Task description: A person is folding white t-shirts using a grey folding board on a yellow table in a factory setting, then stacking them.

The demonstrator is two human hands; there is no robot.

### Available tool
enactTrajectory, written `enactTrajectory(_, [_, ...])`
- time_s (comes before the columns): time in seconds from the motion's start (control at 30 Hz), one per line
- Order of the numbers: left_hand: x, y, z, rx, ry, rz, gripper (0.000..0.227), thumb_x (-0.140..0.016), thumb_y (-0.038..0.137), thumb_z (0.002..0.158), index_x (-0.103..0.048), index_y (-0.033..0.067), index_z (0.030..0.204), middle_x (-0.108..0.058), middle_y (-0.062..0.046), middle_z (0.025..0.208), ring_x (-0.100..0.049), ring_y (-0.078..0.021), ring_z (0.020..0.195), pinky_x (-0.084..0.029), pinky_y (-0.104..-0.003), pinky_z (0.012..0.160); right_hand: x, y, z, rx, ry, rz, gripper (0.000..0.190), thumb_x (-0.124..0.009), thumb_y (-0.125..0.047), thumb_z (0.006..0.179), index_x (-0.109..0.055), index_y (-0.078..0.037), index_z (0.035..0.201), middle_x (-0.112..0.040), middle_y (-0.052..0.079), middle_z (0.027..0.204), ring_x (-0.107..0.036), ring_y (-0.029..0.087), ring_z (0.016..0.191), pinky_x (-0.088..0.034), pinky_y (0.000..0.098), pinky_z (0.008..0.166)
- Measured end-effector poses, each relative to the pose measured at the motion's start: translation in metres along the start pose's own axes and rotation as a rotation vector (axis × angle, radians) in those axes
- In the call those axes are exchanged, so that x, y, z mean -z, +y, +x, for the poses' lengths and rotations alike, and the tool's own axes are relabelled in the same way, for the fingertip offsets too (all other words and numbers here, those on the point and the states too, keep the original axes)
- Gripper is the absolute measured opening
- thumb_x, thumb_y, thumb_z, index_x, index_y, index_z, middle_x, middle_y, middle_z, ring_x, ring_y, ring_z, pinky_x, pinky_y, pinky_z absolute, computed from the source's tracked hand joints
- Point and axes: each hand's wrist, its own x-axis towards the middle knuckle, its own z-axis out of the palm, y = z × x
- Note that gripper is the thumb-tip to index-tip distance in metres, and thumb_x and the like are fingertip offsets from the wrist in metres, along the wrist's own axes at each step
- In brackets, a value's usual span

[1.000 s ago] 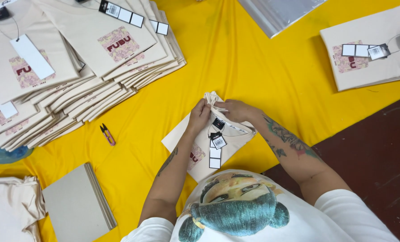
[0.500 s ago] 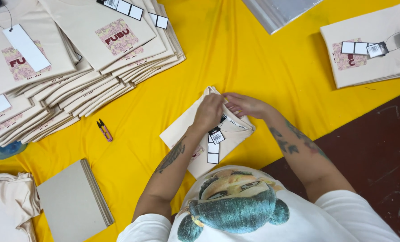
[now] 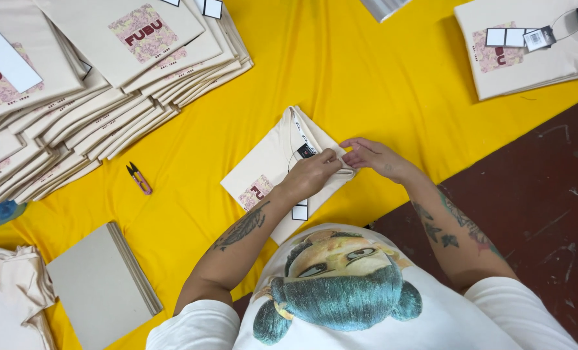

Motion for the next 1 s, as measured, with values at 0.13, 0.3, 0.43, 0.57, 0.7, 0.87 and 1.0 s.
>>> enactTrajectory(0.13, [0.003, 0.008, 0.001, -0.054, 0.078, -0.04, 0.021, -0.052, 0.006, 0.104, -0.064, 0.0169, 0.117, -0.053, -0.006, 0.106, -0.068, -0.0314, 0.089, -0.059, -0.042, 0.069, -0.016, -0.023, -0.003, -0.091, -0.126, 0.026, 0.084, -0.03, -0.065, 0.104, -0.038, -0.001, 0.158, -0.061, 0.031, 0.129, -0.055, 0.039, 0.129, -0.039, 0.0491, 0.117])
enactTrajectory(0.3, [-0.019, -0.002, 0.009, -0.081, 0.06, -0.008, 0.031, -0.045, 0.014, 0.106, -0.061, 0.0212, 0.131, -0.063, -0.01, 0.115, -0.068, -0.0368, 0.096, -0.059, -0.048, 0.073, -0.028, -0.015, 0.008, -0.15, -0.227, -0.011, 0.09, -0.024, -0.076, 0.098, -0.036, -0.014, 0.162, -0.057, 0.019, 0.147, -0.05, 0.034, 0.139, -0.038, 0.0487, 0.117])
enactTrajectory(0.43, [-0.031, -0.017, 0.016, -0.022, 0.052, -0.011, 0.028, -0.042, 0.02, 0.107, -0.058, 0.0229, 0.13, -0.061, -0.011, 0.11, -0.067, -0.0394, 0.092, -0.057, -0.052, 0.075, -0.015, 0.006, 0.026, -0.081, -0.218, 0.185, 0.087, -0.02, -0.071, 0.102, -0.021, -0.011, 0.165, -0.051, 0.024, 0.15, -0.048, 0.038, 0.14, -0.039, 0.0528, 0.116])
enactTrajectory(0.57, [-0.047, -0.021, 0.027, 0.055, 0.02, -0.081, 0.025, -0.044, 0.021, 0.107, -0.06, 0.0244, 0.127, -0.062, -0.007, 0.107, -0.069, -0.0367, 0.094, -0.058, -0.047, 0.077, -0.009, 0.023, 0.045, -0.075, -0.208, 0.358, 0.093, -0.02, -0.08, 0.096, -0.021, -0.018, 0.165, -0.052, 0.019, 0.146, -0.056, 0.035, 0.132, -0.048, 0.0556, 0.107])
enactTrajectory(0.7, [-0.067, -0.036, 0.038, 0.146, 0.023, -0.148, 0.021, -0.047, 0.026, 0.108, -0.063, 0.0262, 0.122, -0.064, -0.003, 0.105, -0.071, -0.0324, 0.094, -0.059, -0.043, 0.08, -0.007, 0.025, 0.04, -0.104, -0.139, 0.476, 0.092, -0.026, -0.081, 0.094, -0.029, -0.02, 0.162, -0.053, 0.016, 0.145, -0.059, 0.036, 0.129, -0.052, 0.0558, 0.102])
enactTrajectory(0.87, [-0.07, -0.027, 0.041, 0.129, 0.027, -0.168, 0.02, -0.047, 0.025, 0.107, -0.065, 0.0238, 0.118, -0.066, -0.007, 0.107, -0.071, -0.0351, 0.096, -0.059, -0.045, 0.082, -0.002, 0.041, 0.04, -0.112, -0.133, 0.385, 0.083, -0.028, -0.078, 0.097, -0.029, -0.026, 0.161, -0.053, 0.012, 0.141, -0.062, 0.034, 0.124, -0.054, 0.0552, 0.099])
enactTrajectory(1.0, [-0.057, -0.019, 0.044, 0.132, 0.036, -0.149, 0.023, -0.049, 0.02, 0.106, -0.064, 0.0194, 0.124, -0.065, -0.013, 0.11, -0.071, -0.041, 0.095, -0.059, -0.048, 0.081, 0.007, 0.026, 0.047, -0.136, -0.226, 0.435, 0.092, -0.032, -0.082, 0.092, -0.022, -0.025, 0.164, -0.054, 0.013, 0.14, -0.065, 0.034, 0.12, -0.057, 0.0572, 0.092])
